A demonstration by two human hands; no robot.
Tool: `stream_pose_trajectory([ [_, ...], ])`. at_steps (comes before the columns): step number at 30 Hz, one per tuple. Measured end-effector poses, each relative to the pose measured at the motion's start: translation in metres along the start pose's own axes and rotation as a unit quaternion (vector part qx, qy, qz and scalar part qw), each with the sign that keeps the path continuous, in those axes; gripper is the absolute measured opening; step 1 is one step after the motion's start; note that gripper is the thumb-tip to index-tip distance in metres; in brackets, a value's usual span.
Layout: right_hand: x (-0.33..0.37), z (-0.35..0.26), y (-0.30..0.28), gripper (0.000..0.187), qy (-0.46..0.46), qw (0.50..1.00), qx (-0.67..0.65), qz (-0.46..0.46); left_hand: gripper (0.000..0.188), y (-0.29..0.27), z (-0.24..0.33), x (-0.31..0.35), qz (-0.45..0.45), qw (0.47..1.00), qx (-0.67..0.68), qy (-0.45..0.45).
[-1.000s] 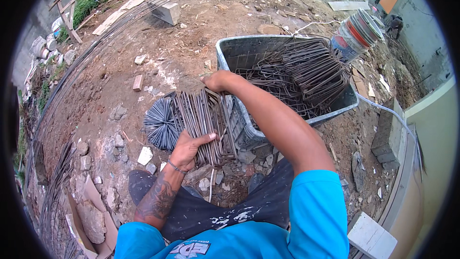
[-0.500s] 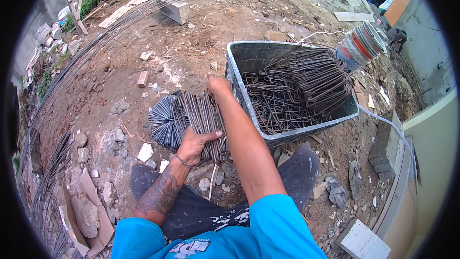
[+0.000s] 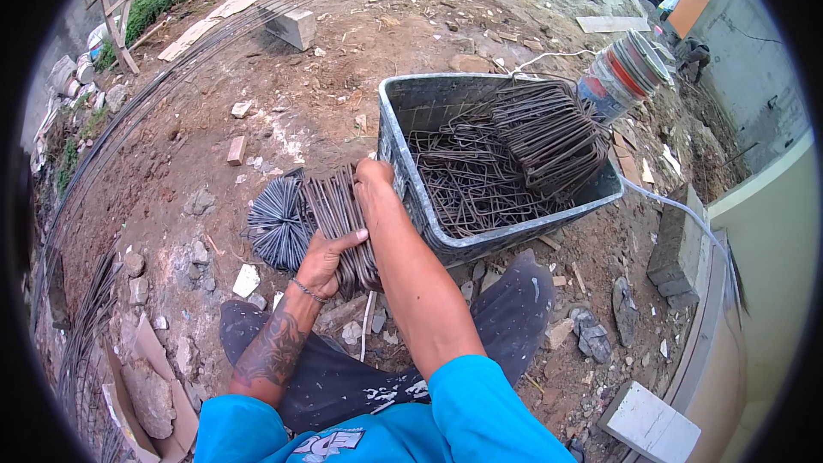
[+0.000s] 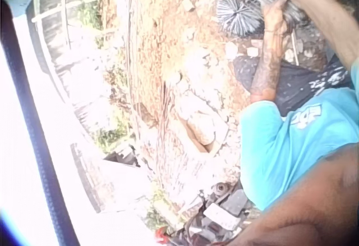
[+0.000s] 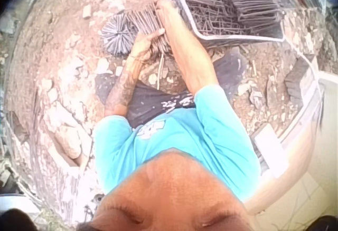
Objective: The person organizes rebar stirrups by hand, then slides them onto long reinforcement bars.
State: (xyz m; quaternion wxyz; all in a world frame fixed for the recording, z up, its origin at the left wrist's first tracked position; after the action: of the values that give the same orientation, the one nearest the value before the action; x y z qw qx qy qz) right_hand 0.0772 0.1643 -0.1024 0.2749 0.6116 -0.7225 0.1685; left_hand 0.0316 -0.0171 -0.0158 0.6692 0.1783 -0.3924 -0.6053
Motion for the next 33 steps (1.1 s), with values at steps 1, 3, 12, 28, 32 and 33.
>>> stream_pose_trajectory([
  [1,-0.005,0.001,0.0,0.032,-0.001,1.0,0.018,0.006,0.051,0.002,-0.003,-0.002,0.001,1.0,0.006,-0.002],
  [3,0.002,0.003,0.001,0.035,0.018,1.0,0.0,-0.015,0.05,-0.003,-0.004,-0.002,0.009,1.0,0.005,-0.003],
  [12,-0.001,-0.004,-0.013,0.039,-0.013,0.998,-0.036,-0.05,0.05,0.004,-0.016,-0.012,0.018,0.999,0.033,-0.03],
  [28,0.039,-0.111,-0.118,0.035,-0.2,0.877,0.392,-0.193,0.034,-0.007,-0.002,-0.005,0.053,0.998,-0.024,-0.011],
  [32,-0.072,-0.033,-0.174,0.028,-0.212,0.519,0.814,-0.149,0.04,0.002,-0.005,-0.009,0.047,0.997,-0.065,0.015],
  [33,-0.065,-0.018,-0.167,0.03,-0.178,0.541,0.803,-0.177,0.04,0.0,-0.003,-0.005,0.055,0.996,-0.062,0.032],
])
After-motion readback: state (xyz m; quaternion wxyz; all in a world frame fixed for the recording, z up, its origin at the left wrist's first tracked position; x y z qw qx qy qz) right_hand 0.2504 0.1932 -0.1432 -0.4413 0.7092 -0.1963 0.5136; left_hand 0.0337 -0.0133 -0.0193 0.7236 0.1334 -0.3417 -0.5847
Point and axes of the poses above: each hand's wrist, its own x-axis away from the middle knuckle, its own y-axis out of the palm, z = x × y, the point moved 2 cm from there along -x, towards the middle knuckle, and after that the axes turned 9 degrees about x, right-handed, at the moved point
